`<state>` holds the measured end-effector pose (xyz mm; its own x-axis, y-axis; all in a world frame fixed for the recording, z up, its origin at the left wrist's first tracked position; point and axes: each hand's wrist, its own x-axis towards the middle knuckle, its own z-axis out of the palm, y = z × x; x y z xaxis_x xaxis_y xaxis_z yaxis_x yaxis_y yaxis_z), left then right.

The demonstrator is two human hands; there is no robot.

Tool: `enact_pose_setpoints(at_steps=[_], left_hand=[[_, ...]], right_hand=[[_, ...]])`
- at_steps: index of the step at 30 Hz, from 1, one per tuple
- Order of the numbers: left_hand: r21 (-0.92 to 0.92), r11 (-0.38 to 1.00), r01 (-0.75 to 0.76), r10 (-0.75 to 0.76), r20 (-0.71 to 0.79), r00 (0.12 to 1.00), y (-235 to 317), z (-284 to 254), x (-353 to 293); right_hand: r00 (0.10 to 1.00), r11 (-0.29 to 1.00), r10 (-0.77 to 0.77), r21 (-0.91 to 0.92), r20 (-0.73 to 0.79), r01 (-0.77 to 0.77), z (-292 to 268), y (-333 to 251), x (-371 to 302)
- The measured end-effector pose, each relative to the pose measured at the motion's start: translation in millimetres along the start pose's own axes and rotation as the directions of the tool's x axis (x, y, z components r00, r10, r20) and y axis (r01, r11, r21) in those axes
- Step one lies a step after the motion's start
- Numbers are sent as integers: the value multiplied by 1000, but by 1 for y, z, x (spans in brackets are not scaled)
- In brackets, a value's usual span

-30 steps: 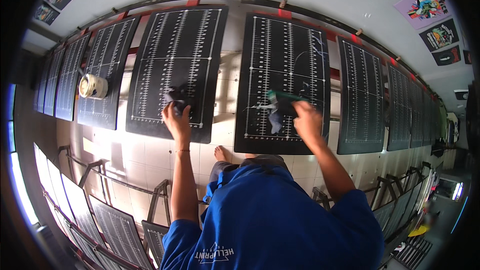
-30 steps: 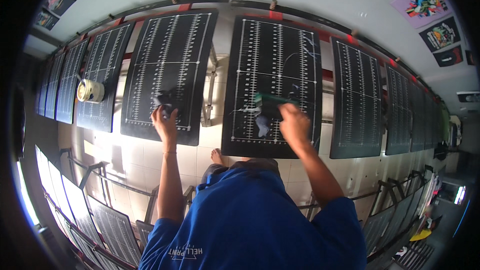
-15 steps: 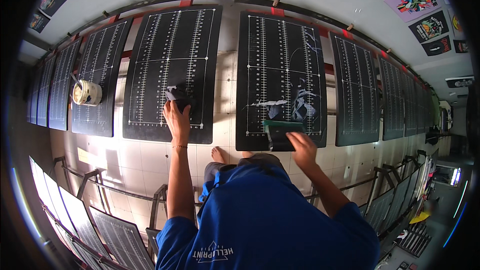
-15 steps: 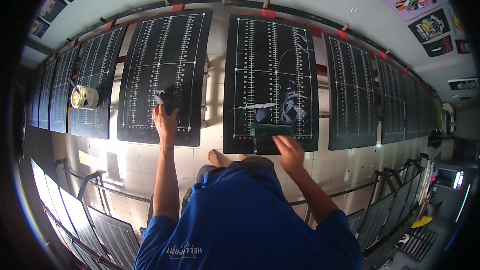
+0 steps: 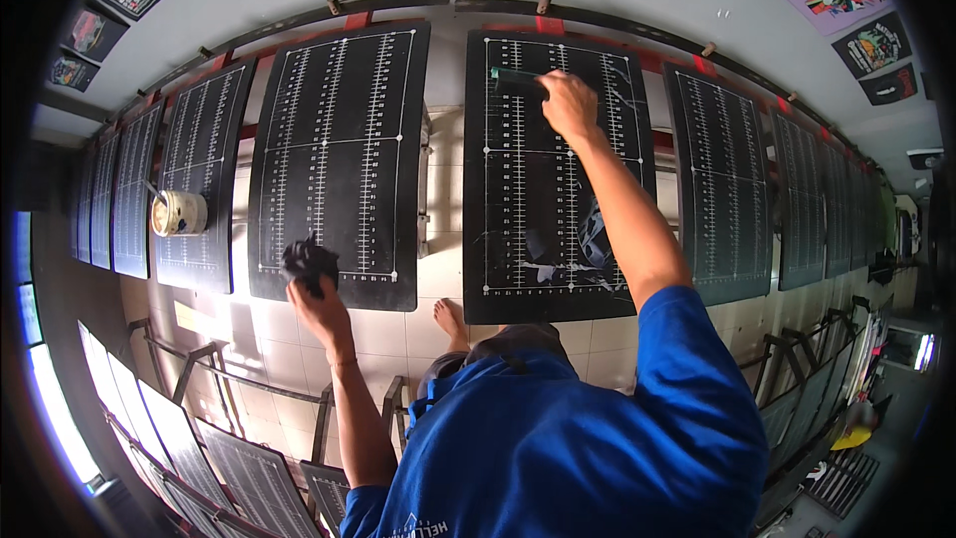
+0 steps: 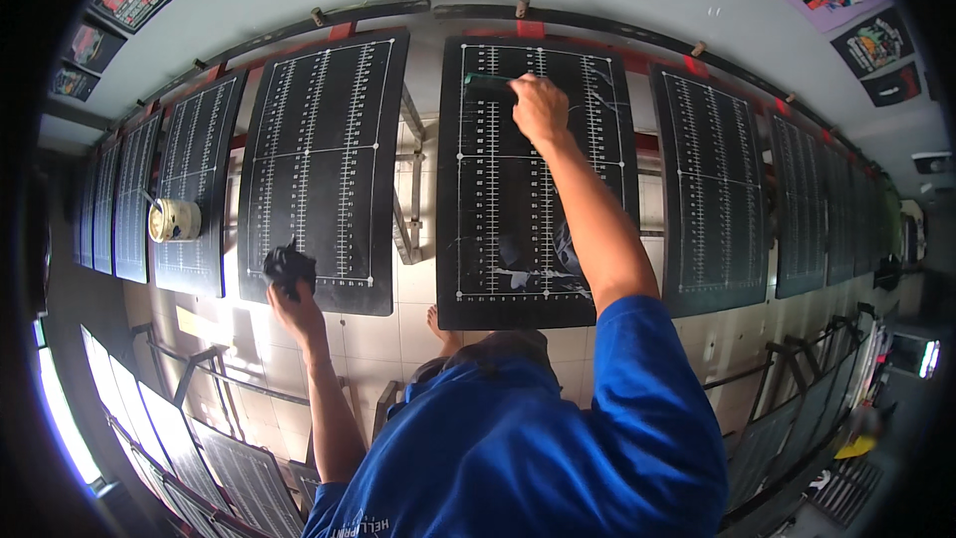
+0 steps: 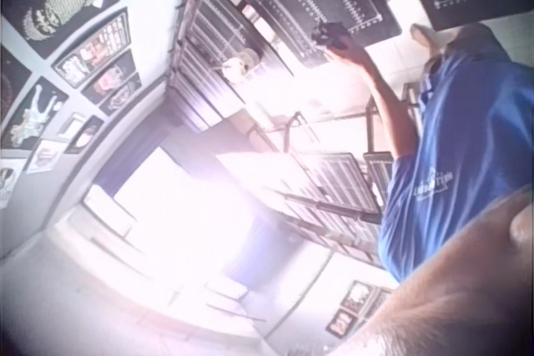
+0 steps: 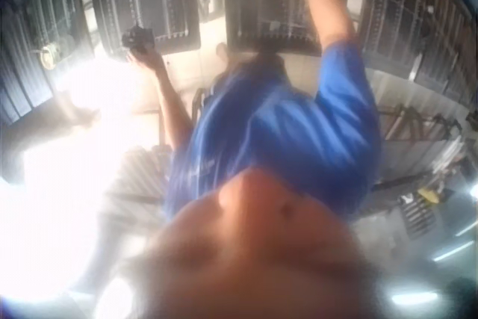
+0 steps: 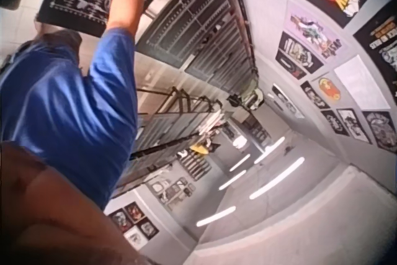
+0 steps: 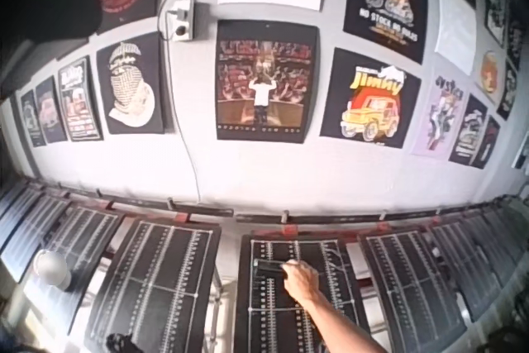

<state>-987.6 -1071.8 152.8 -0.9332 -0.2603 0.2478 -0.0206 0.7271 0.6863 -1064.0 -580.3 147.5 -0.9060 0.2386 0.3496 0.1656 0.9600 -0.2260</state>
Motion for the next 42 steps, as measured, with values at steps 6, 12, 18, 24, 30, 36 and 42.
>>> enact_pose_setpoints(at_steps=[6, 12, 18, 24, 30, 36, 42], left_hand=[[170, 982, -84, 52, 182, 982, -30, 5, -26], [240, 964, -112, 106, 38, 994, -41, 38, -49], [225, 962, -156, 163, -11, 987, -59, 52, -48], [177, 973, -147, 148, 5, 989, -60, 44, -43], [144, 970, -197, 202, -22, 979, -53, 35, -24], [32, 962, -273, 272, 7, 962, -53, 48, -11], [17, 964, -266, 266, 17, 964, -58, 46, -12]], right_hand=[[977, 985, -156, 97, 143, 143, -48, -60, -163], [977, 964, 176, -223, 119, -147, -69, -4, -142], [885, 861, 456, -208, -94, -465, -5, 35, 6], [989, 979, 148, -147, 25, -143, 17, -58, 9], [983, 999, 18, 35, 183, -24, -43, -104, -150], [968, 997, 52, 37, 244, -63, -108, -117, -283], [984, 993, 119, -40, 130, -114, -121, -106, -327]])
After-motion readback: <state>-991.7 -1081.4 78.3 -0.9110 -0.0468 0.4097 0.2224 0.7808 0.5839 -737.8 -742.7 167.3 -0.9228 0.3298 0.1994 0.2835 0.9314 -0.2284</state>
